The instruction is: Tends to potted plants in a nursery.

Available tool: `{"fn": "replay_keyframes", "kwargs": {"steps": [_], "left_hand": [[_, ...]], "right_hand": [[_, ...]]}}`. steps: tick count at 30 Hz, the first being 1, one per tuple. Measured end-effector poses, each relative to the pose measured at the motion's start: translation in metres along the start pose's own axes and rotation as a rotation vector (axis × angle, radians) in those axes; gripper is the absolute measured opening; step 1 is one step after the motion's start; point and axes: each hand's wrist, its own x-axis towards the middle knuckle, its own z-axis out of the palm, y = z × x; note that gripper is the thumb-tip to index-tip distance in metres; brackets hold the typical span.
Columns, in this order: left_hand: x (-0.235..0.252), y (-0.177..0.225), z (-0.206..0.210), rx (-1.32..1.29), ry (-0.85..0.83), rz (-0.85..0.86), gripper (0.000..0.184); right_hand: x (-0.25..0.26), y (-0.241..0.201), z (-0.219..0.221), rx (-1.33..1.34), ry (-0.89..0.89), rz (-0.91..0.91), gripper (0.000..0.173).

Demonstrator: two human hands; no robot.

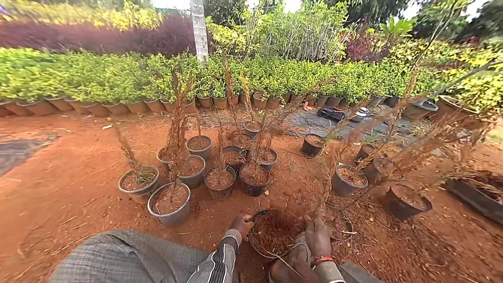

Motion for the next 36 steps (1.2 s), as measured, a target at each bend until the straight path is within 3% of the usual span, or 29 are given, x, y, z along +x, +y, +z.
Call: {"fn": "replay_keyframes", "kwargs": {"steps": [2, 8, 9, 11, 13, 14, 16, 20, 22, 25, 27, 31, 34, 36], "left_hand": [[-0.001, 0.002, -0.002, 0.021, 0.007, 0.002, 0.04], [-0.003, 0.001, -0.002, 0.039, 0.001, 0.003, 0.04], [-0.003, 0.001, -0.003, 0.038, 0.002, 0.003, 0.039], [-0.003, 0.001, -0.003, 0.047, 0.004, 0.003, 0.038], [-0.001, 0.002, -0.001, 0.057, 0.003, 0.004, 0.038], [-0.001, 0.002, -0.001, 0.053, 0.001, 0.001, 0.039], [0.0, 0.002, -0.001, 0.029, 0.003, 0.006, 0.04], [0.001, -0.002, -0.002, 0.04, -0.003, 0.01, 0.041], [0.002, -0.004, -0.002, 0.048, -0.003, 0.011, 0.04], [0.001, -0.003, -0.001, 0.048, -0.005, 0.011, 0.04], [0.002, 0.001, -0.002, 0.05, 0.002, 0.019, 0.04], [0.003, 0.0, -0.003, 0.059, -0.005, 0.003, 0.039], [0.003, 0.001, -0.003, 0.073, -0.006, 0.014, 0.04], [0.003, 0.003, -0.002, 0.083, -0.004, 0.021, 0.04]], "right_hand": [[0.003, 0.001, 0.001, 0.05, -0.002, -0.018, 0.028], [0.005, -0.019, -0.011, 0.698, 0.18, -0.311, 0.023], [0.005, -0.018, -0.01, 0.679, 0.177, -0.328, 0.023], [0.003, -0.008, -0.005, 0.385, 0.13, -0.258, 0.024], [0.004, 0.0, -0.001, -0.026, -0.086, -0.09, 0.028], [0.006, 0.002, 0.001, -0.111, -0.13, -0.054, 0.029], [0.005, -0.002, 0.001, -0.017, -0.065, -0.102, 0.027], [0.004, -0.009, -0.002, 0.485, 0.207, -0.289, 0.024], [0.006, -0.004, -0.005, 0.384, 0.179, -0.267, 0.023], [0.01, 0.003, -0.007, -0.038, -0.077, -0.084, 0.027], [0.011, 0.003, -0.005, 0.049, -0.017, -0.086, 0.026], [0.007, 0.006, 0.006, 0.499, 0.16, -0.151, 0.024], [0.008, 0.008, 0.001, 0.15, 0.006, -0.05, 0.026], [0.011, 0.014, 0.004, 0.174, 0.003, -0.025, 0.023]]}}
